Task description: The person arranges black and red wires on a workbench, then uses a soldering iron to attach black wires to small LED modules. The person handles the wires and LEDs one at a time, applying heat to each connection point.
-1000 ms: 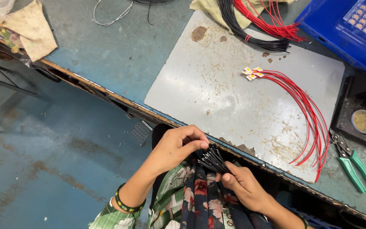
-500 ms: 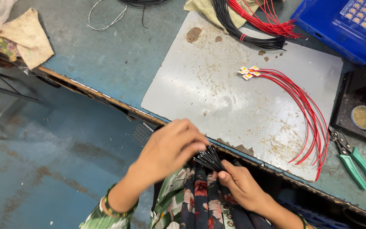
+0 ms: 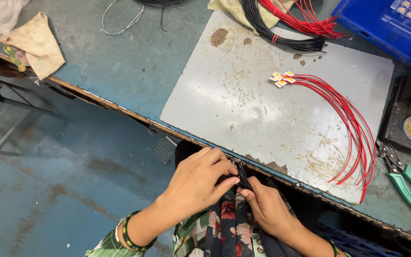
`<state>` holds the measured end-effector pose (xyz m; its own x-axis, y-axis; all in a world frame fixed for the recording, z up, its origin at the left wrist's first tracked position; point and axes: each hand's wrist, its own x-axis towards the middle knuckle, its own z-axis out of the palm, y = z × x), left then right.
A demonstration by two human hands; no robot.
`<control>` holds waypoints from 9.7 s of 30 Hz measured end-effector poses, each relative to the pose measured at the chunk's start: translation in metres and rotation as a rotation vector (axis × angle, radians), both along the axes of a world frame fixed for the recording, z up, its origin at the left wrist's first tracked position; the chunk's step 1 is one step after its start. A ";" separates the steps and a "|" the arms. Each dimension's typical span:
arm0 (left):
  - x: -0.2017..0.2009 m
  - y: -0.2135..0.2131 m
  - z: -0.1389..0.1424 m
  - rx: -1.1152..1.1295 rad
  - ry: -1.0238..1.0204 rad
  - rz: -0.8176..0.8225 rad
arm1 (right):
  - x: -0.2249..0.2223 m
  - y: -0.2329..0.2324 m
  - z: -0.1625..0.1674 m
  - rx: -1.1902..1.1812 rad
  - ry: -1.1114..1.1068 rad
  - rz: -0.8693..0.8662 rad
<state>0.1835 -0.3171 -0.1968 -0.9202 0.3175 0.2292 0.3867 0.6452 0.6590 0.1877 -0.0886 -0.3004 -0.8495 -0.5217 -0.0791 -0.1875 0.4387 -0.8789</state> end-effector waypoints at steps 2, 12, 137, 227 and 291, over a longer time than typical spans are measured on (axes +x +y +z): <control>-0.001 0.003 0.000 0.011 -0.001 0.004 | 0.001 0.001 -0.001 -0.007 -0.006 -0.012; -0.009 0.000 0.004 0.244 -0.263 0.042 | 0.002 0.007 -0.002 -0.138 0.019 -0.009; 0.042 0.006 -0.064 1.117 -0.411 -0.140 | 0.029 -0.069 -0.028 -0.852 -0.591 0.117; -0.037 0.144 -0.116 1.017 -0.686 -0.439 | -0.192 0.238 0.127 1.454 -0.132 -0.311; -0.178 -0.084 -0.079 -0.493 0.510 0.265 | -0.108 0.125 0.064 0.519 0.924 -0.395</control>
<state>0.0059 -0.4006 -0.2755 -0.7982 0.2764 0.5353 0.3573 0.9326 0.0512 0.0794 0.0365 -0.2361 -0.7926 -0.2908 0.5359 -0.4383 0.8828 -0.1691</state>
